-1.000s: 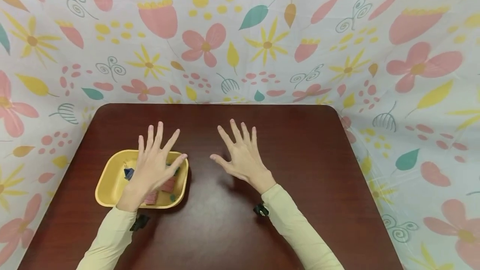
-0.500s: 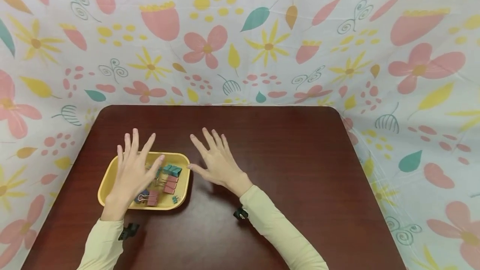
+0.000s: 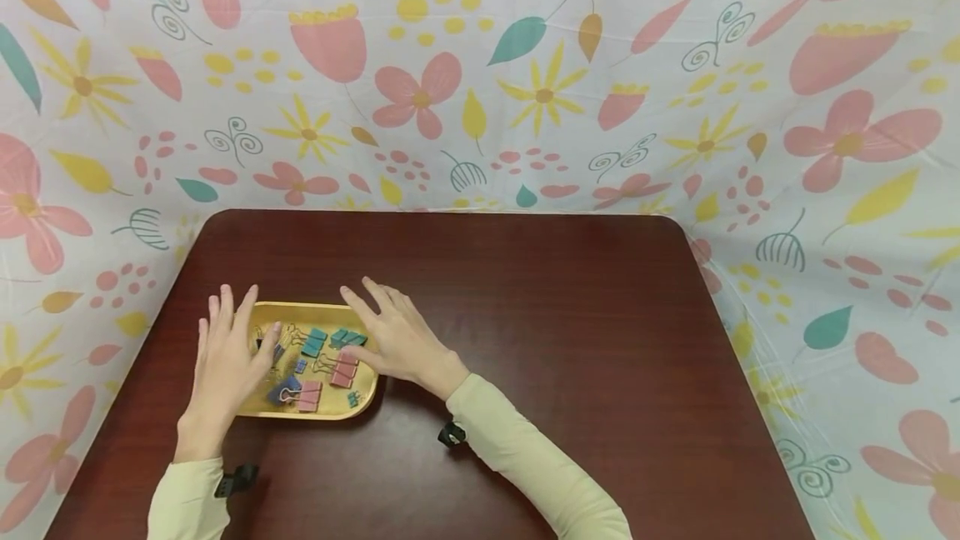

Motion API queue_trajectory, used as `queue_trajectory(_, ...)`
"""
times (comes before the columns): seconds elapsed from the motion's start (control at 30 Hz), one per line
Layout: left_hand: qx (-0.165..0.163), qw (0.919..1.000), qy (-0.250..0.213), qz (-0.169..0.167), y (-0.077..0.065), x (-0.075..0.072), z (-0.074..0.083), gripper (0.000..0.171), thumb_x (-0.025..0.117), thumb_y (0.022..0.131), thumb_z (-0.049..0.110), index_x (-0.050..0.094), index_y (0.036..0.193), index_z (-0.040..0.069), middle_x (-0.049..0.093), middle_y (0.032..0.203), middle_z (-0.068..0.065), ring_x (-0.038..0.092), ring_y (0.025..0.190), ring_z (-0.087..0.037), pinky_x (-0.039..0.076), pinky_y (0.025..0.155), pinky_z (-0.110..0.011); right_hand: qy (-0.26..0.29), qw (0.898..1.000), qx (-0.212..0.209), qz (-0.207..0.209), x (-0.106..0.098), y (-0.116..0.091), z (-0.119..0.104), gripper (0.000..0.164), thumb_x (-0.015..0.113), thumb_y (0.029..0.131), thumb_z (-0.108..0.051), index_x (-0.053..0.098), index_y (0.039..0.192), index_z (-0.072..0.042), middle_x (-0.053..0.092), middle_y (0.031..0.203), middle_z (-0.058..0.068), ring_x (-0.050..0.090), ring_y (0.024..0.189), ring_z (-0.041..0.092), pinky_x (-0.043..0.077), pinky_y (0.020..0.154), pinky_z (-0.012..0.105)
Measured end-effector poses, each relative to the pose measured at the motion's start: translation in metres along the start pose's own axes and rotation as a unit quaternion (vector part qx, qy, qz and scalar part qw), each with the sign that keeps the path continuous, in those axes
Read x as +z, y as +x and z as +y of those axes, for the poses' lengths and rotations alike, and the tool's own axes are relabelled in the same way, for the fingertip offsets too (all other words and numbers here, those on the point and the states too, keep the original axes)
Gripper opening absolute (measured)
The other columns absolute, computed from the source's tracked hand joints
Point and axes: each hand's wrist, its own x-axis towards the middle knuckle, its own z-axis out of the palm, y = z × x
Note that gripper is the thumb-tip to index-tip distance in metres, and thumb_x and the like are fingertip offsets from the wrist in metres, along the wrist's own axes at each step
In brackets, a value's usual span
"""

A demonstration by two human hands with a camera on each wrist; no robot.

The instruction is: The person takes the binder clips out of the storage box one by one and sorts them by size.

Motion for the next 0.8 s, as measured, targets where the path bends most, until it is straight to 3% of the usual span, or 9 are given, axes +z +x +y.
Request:
queue_trajectory(0.3,-0.057,0.9983,-0.008,0.012,-0.01,0.004,-0.028,0.071,0.055,0.103,0.031,0.024,0.158,-0.001,0.01,0.165,-0.033,0.005,0.154,-0.051,0.008,0.122,-0.065,0.024,0.999,-0.02,-0.021,0.018,0.007,-0.011,0.081,0.069,0.095,-0.044,0.033,0.159,-0.01,0.041,0.155,0.023,0.05,0.136,0.037,0.044,0.11,0.05)
queue_trajectory(0.53,-0.103,0.9931,-0.034,0.044,-0.012,0.011,-0.035,0.073,0.058,0.101,0.027,0.025,0.156,-0.007,0.025,0.161,-0.034,0.019,0.151,-0.052,0.014,0.123,-0.06,0.043,0.998,-0.013,-0.036,0.027,0.01,-0.014,0.074,0.064,0.1,-0.036,0.03,0.159,-0.007,0.044,0.152,0.025,0.05,0.136,0.035,0.044,0.111,0.046)
queue_trajectory(0.67,-0.14,0.9861,-0.058,0.067,-0.013,0.009,-0.038,0.064,0.058,0.1,0.024,0.034,0.154,-0.003,0.04,0.154,-0.032,0.037,0.14,-0.054,0.03,0.114,-0.063,0.056,0.998,-0.003,-0.031,0.033,0.015,-0.019,0.068,0.063,0.101,-0.033,0.034,0.157,-0.005,0.048,0.147,0.022,0.051,0.134,0.032,0.048,0.107,0.038)
queue_trajectory(0.8,-0.144,0.9821,-0.077,0.093,-0.015,0.009,-0.044,0.048,0.059,0.099,0.015,0.051,0.142,-0.004,0.06,0.135,-0.031,0.055,0.122,-0.053,0.041,0.1,-0.063,0.059,0.998,-0.013,-0.02,0.039,0.018,-0.022,0.06,0.065,0.1,-0.026,0.044,0.15,-0.002,0.055,0.14,0.017,0.054,0.129,0.028,0.048,0.106,0.035)
